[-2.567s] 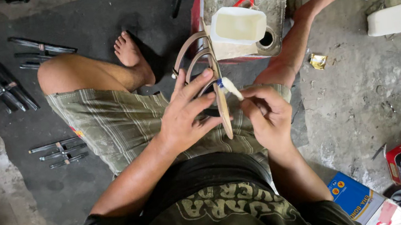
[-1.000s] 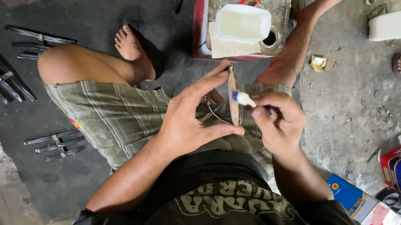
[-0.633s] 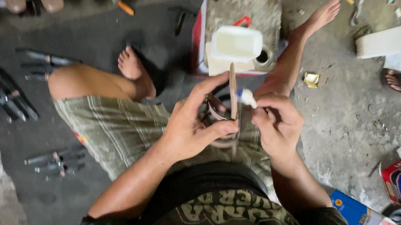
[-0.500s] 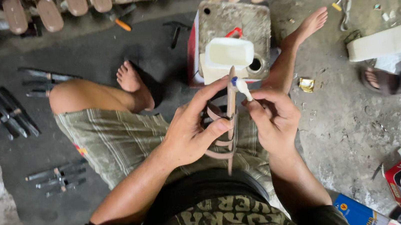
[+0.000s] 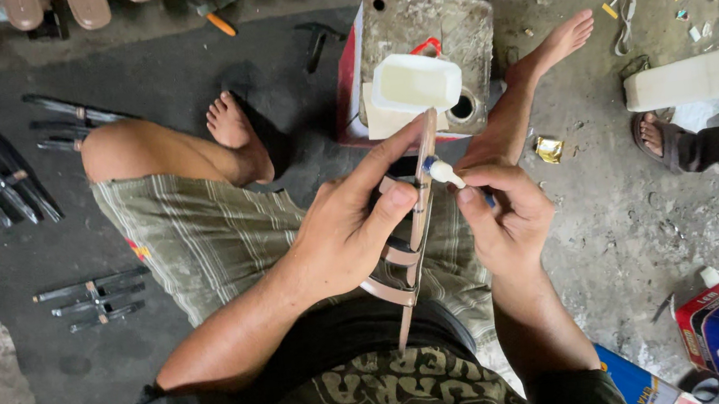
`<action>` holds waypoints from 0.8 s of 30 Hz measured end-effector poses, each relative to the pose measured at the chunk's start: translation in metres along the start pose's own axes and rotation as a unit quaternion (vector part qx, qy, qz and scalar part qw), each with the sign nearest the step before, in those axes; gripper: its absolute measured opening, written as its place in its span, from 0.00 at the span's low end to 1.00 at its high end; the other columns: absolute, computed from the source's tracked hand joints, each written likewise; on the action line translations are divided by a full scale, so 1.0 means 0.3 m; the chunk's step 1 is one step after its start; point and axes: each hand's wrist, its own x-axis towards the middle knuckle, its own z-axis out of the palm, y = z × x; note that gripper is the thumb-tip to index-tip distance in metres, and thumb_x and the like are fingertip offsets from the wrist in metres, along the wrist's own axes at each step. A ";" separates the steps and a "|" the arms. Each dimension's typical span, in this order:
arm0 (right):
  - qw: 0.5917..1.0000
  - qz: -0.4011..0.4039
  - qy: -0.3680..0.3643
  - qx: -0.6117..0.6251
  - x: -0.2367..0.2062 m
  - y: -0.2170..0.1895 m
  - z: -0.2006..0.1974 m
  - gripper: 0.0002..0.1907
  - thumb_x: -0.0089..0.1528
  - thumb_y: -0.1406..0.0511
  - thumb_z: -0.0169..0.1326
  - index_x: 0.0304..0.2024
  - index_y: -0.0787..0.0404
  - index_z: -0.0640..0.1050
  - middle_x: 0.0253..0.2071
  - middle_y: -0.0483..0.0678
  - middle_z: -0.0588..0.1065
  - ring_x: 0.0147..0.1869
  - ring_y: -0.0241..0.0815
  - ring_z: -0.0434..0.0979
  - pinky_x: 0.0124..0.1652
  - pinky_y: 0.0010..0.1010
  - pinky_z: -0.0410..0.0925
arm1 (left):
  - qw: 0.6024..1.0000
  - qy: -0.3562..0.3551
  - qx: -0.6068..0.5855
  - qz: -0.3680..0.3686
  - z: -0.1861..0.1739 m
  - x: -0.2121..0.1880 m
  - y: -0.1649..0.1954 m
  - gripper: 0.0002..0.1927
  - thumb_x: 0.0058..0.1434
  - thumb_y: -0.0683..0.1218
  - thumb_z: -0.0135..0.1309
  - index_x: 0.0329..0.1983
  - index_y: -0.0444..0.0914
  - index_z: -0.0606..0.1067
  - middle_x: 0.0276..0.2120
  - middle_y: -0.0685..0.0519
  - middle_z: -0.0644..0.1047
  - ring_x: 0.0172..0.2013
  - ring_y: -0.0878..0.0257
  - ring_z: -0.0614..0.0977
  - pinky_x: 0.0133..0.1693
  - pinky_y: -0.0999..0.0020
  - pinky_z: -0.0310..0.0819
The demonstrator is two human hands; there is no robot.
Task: The person sits on the floor and applies glue to the straps of sandals using a toothbrush. They repeatedly dip the brush into a container of glue and spread it along the edges of the straps on multiple sandals.
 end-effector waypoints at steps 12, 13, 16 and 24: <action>0.984 -0.102 -0.043 -0.136 0.024 -0.032 -0.020 0.06 0.65 0.74 0.60 0.43 0.66 0.77 0.40 0.54 0.78 0.40 0.41 0.79 0.39 0.27 0.71 | 0.995 0.040 -0.087 0.027 0.007 0.004 -0.028 0.32 0.80 0.62 0.37 0.78 0.39 0.59 0.59 0.44 0.80 0.60 0.56 0.82 0.61 0.63 0.75; 0.982 -0.103 -0.047 -0.150 0.024 -0.038 -0.032 0.06 0.63 0.75 0.60 0.42 0.66 0.77 0.39 0.54 0.79 0.38 0.40 0.79 0.37 0.26 0.70 | 0.996 0.038 -0.080 0.018 0.006 0.003 -0.030 0.32 0.79 0.62 0.37 0.78 0.39 0.59 0.59 0.44 0.80 0.60 0.55 0.83 0.60 0.63 0.76; 0.978 -0.098 -0.046 -0.180 0.018 -0.054 -0.051 0.06 0.64 0.75 0.60 0.44 0.67 0.78 0.39 0.55 0.80 0.38 0.40 0.81 0.36 0.25 0.71 | 0.998 0.028 -0.059 -0.004 0.004 -0.003 -0.031 0.33 0.78 0.63 0.36 0.77 0.40 0.60 0.58 0.45 0.81 0.59 0.55 0.84 0.58 0.64 0.77; 0.976 -0.063 -0.040 -0.206 0.017 -0.095 -0.055 0.05 0.65 0.75 0.60 0.44 0.67 0.78 0.37 0.53 0.80 0.35 0.38 0.81 0.36 0.23 0.71 | 0.999 0.026 -0.045 -0.004 0.007 0.000 -0.019 0.32 0.77 0.63 0.37 0.77 0.41 0.60 0.59 0.45 0.81 0.58 0.55 0.85 0.57 0.64 0.78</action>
